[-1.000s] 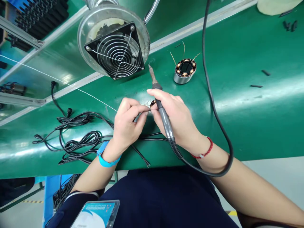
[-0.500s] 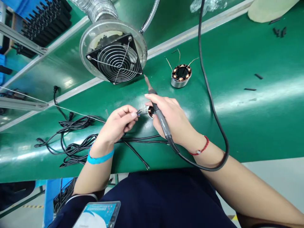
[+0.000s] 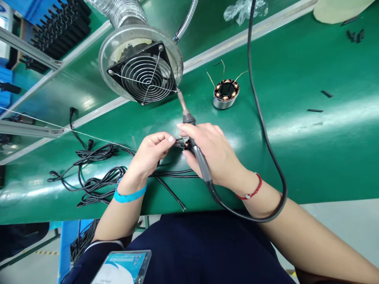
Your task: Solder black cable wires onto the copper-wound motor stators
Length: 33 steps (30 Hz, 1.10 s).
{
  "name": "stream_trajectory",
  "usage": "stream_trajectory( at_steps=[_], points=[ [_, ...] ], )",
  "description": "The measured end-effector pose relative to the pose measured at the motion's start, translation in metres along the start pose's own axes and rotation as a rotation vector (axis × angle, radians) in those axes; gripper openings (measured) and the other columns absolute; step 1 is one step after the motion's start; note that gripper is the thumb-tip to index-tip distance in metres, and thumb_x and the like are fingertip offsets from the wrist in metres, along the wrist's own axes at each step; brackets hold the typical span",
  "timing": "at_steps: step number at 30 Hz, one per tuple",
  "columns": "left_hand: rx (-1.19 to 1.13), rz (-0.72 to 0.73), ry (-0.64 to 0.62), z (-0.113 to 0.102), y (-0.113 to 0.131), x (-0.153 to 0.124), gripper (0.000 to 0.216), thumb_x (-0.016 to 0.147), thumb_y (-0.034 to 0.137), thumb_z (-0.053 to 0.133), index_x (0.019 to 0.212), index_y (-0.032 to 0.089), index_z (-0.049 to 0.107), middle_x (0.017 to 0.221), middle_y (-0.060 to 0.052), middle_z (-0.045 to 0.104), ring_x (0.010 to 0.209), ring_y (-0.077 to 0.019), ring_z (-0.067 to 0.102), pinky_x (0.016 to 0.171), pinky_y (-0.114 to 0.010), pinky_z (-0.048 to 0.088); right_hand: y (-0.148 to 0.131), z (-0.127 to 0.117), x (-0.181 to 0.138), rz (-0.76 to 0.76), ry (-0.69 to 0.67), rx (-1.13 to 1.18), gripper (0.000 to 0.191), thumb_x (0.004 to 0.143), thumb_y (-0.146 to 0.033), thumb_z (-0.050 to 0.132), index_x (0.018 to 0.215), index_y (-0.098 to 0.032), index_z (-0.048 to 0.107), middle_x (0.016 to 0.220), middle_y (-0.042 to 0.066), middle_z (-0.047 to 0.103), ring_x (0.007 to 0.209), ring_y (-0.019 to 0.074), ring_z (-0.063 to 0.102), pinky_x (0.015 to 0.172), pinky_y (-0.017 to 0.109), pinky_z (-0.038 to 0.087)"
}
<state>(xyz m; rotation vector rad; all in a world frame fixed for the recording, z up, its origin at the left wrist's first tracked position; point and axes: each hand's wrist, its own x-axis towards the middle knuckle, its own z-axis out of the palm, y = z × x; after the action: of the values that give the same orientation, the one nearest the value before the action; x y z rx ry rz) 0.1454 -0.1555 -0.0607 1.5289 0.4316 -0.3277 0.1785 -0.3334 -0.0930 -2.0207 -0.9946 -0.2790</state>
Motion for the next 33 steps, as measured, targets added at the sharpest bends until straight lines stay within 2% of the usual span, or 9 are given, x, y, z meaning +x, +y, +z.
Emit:
stream_trajectory(
  at_steps=[5,9,11,16,20,24,27,30,33],
  points=[
    [0.008,-0.029,-0.110,-0.009,0.000,-0.003,0.024,0.077,0.036,0.065,0.065,0.015,0.062,0.056,0.003,0.050,0.044,-0.0039,0.030,0.042,-0.020,0.019,-0.002,0.004,0.000,0.021,0.021,-0.072,0.040,0.087,-0.017,0.055,0.126,-0.025,0.047,0.089,0.001,0.072,0.080,0.0210,0.063,0.072,0.036,0.045],
    [0.226,0.132,-0.228,-0.003,-0.004,-0.003,0.020,0.080,0.029,0.063,0.067,0.015,0.066,0.063,0.001,0.059,0.057,-0.0082,0.044,0.054,-0.022,0.036,-0.007,0.008,-0.001,0.119,0.076,-0.078,0.037,0.089,-0.018,0.055,0.125,-0.026,0.050,0.085,0.000,0.071,0.076,0.0200,0.063,0.071,0.036,0.048],
    [0.318,0.216,-0.215,0.001,-0.006,-0.003,0.021,0.082,0.025,0.061,0.063,0.015,0.062,0.064,0.001,0.058,0.062,-0.0094,0.047,0.061,-0.023,0.039,-0.008,0.010,-0.001,0.141,0.093,-0.074,0.037,0.089,-0.018,0.053,0.126,-0.026,0.051,0.086,0.001,0.071,0.077,0.0205,0.064,0.070,0.036,0.049],
    [0.229,0.247,0.076,-0.007,-0.007,0.006,0.018,0.085,0.022,0.056,0.070,0.015,0.063,0.063,0.003,0.055,0.056,-0.0075,0.043,0.055,-0.021,0.034,-0.005,0.008,0.000,0.145,0.150,-0.027,0.048,0.088,-0.017,0.056,0.134,-0.028,0.046,0.101,0.002,0.073,0.092,0.0231,0.066,0.077,0.040,0.053],
    [-0.038,0.238,0.374,-0.042,-0.005,0.023,0.018,0.086,0.026,0.058,0.074,0.015,0.065,0.061,0.003,0.051,0.045,-0.0048,0.030,0.043,-0.020,0.020,0.001,0.001,-0.001,0.135,0.184,-0.052,0.045,0.088,-0.016,0.057,0.131,-0.028,0.050,0.098,0.002,0.074,0.091,0.0228,0.068,0.078,0.042,0.056],
    [0.037,0.424,0.734,-0.085,-0.003,0.029,0.021,0.090,0.030,0.054,0.088,0.016,0.070,0.088,-0.005,0.067,0.066,-0.0077,0.053,0.055,-0.019,0.040,0.003,-0.005,0.000,0.149,0.215,-0.064,0.038,0.091,-0.019,0.056,0.128,-0.025,0.054,0.092,0.002,0.075,0.082,0.0193,0.072,0.073,0.035,0.058],
    [0.201,0.562,0.933,-0.097,0.001,0.020,0.031,0.095,0.037,0.047,0.105,0.018,0.069,0.099,-0.006,0.067,0.077,-0.0102,0.058,0.066,-0.022,0.047,0.006,-0.013,0.005,0.237,0.203,-0.051,0.036,0.095,-0.022,0.049,0.131,-0.024,0.052,0.098,0.003,0.075,0.074,0.0150,0.072,0.068,0.030,0.059],
    [0.286,0.584,0.825,-0.080,0.006,0.006,0.035,0.096,0.040,0.043,0.107,0.018,0.068,0.072,0.000,0.059,0.061,-0.0093,0.050,0.059,-0.022,0.042,0.014,-0.024,0.015,0.361,0.152,-0.187,0.037,0.092,-0.027,0.049,0.128,-0.022,0.053,0.108,0.006,0.073,0.077,0.0198,0.073,0.068,0.036,0.059],
    [0.257,0.475,0.470,-0.047,0.006,-0.005,0.026,0.092,0.035,0.051,0.091,0.016,0.070,0.062,0.002,0.050,0.057,-0.0084,0.044,0.056,-0.021,0.036,0.029,-0.032,0.025,0.463,0.003,-0.389,0.044,0.085,-0.030,0.053,0.128,-0.020,0.053,0.106,0.010,0.072,0.082,0.0297,0.071,0.063,0.041,0.055]
  ],
)
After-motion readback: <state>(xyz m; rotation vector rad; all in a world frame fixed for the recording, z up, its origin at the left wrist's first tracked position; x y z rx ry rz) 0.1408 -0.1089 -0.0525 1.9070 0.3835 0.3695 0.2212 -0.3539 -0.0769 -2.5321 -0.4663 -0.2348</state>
